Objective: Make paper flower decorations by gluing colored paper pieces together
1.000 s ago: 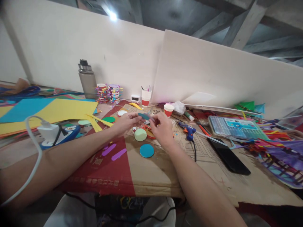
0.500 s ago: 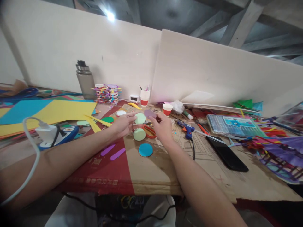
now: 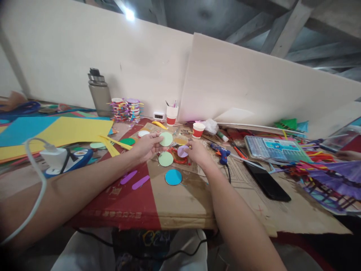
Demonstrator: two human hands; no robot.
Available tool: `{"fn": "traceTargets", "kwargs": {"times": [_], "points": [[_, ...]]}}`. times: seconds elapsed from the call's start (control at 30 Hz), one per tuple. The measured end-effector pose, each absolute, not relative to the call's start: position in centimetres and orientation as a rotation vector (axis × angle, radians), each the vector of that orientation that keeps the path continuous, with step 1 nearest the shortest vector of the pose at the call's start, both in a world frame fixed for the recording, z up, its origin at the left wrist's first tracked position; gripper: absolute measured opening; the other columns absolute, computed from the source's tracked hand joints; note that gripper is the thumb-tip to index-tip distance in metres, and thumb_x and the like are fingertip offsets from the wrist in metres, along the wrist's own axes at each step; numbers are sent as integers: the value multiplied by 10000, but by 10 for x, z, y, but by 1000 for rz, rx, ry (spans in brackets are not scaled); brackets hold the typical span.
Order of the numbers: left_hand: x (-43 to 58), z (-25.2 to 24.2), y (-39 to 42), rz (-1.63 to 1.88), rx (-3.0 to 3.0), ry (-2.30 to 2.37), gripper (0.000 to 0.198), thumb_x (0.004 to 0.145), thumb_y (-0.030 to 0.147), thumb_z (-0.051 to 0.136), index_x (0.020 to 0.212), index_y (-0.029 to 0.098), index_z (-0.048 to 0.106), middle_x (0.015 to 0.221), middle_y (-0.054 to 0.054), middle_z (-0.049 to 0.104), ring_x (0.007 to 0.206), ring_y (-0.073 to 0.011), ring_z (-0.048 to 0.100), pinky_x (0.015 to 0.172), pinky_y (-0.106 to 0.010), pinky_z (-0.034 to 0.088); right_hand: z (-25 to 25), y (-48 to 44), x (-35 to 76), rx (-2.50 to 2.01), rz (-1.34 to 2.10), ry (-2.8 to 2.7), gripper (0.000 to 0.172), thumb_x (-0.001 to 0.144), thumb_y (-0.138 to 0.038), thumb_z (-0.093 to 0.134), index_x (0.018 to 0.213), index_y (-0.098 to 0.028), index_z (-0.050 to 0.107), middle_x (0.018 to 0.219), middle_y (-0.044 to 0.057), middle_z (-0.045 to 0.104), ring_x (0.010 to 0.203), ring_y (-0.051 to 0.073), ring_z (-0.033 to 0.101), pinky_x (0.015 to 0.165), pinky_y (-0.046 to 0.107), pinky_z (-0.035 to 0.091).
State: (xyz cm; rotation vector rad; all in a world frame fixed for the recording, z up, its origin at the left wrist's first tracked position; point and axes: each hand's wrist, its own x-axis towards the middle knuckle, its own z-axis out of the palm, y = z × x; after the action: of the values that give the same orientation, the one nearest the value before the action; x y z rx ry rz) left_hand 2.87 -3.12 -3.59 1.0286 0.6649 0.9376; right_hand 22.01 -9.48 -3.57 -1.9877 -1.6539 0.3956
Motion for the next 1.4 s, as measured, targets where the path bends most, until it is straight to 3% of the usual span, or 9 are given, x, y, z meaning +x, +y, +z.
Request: {"fn": "traceTargets", "kwargs": {"times": [0.2, 0.43, 0.7, 0.87, 0.97, 1.1, 1.2, 1.3, 1.4], "points": [[28, -38, -31, 876, 1083, 688, 93, 859, 158, 553, 940, 116, 571, 863, -115, 707, 627, -181, 699, 460, -214, 517, -34, -98, 224, -2035, 362, -1778, 181, 795, -226, 586, 879, -161, 733, 598, 23, 657, 529, 132, 554, 517, 230, 369], [28, -38, -32, 851, 1124, 688, 136, 798, 145, 631, 911, 121, 559, 829, -107, 710, 650, -178, 700, 476, -202, 519, -37, -101, 220, -2062, 403, -1682, 189, 801, -293, 586, 872, -178, 718, 538, 12, 630, 482, 128, 532, 497, 236, 340], [26, -35, -29, 989, 1145, 748, 80, 784, 121, 599, 863, 120, 585, 810, -81, 704, 606, -140, 667, 465, -198, 502, -32, -110, 208, -1836, 88, -1610, 159, 821, -271, 575, 868, -171, 690, 740, 26, 664, 664, 143, 581, 628, 249, 404], [24, -35, -25, 1074, 1139, 762, 68, 777, 134, 592, 842, 123, 605, 793, -62, 694, 569, -108, 629, 477, -195, 498, -42, -106, 172, -1848, 23, -1915, 378, 694, -407, 748, 971, -163, 668, 935, 88, 660, 874, 199, 580, 743, 288, 421], [24, -37, -23, 1070, 1159, 746, 82, 763, 133, 598, 844, 120, 602, 795, -61, 688, 572, -108, 627, 462, -185, 483, -48, -99, 162, -1976, 78, -1960, 464, 620, -390, 802, 994, -164, 645, 896, 73, 646, 833, 193, 575, 696, 275, 406], [26, -40, -22, 1075, 1176, 725, 91, 745, 152, 631, 825, 121, 602, 762, -50, 672, 589, -105, 614, 472, -178, 483, -45, -94, 162, -1980, 240, -1894, 338, 603, -258, 793, 883, -177, 623, 730, -12, 605, 636, 118, 523, 559, 226, 339], [26, -43, -20, 1112, 1179, 692, 100, 719, 171, 666, 788, 127, 608, 769, -38, 657, 631, -104, 597, 513, -196, 503, -38, -98, 165, -1871, 371, -1841, 221, 620, -192, 753, 771, -176, 593, 645, -52, 544, 583, 92, 478, 535, 212, 329], [25, -47, -17, 1200, 1173, 659, 121, 698, 207, 693, 761, 136, 617, 797, -19, 641, 652, -96, 568, 570, -222, 513, -34, -109, 168, -1622, 502, -1893, 123, 671, -137, 677, 700, -180, 565, 631, -53, 523, 589, 92, 476, 563, 215, 363], [25, -50, -12, 1319, 1225, 687, 126, 709, 240, 689, 791, 152, 653, 795, -2, 638, 665, -92, 541, 599, -206, 470, -35, -122, 173, -1271, 328, -1954, 104, 724, -118, 615, 664, -189, 568, 732, -6, 569, 711, 128, 536, 650, 254, 419]]}}
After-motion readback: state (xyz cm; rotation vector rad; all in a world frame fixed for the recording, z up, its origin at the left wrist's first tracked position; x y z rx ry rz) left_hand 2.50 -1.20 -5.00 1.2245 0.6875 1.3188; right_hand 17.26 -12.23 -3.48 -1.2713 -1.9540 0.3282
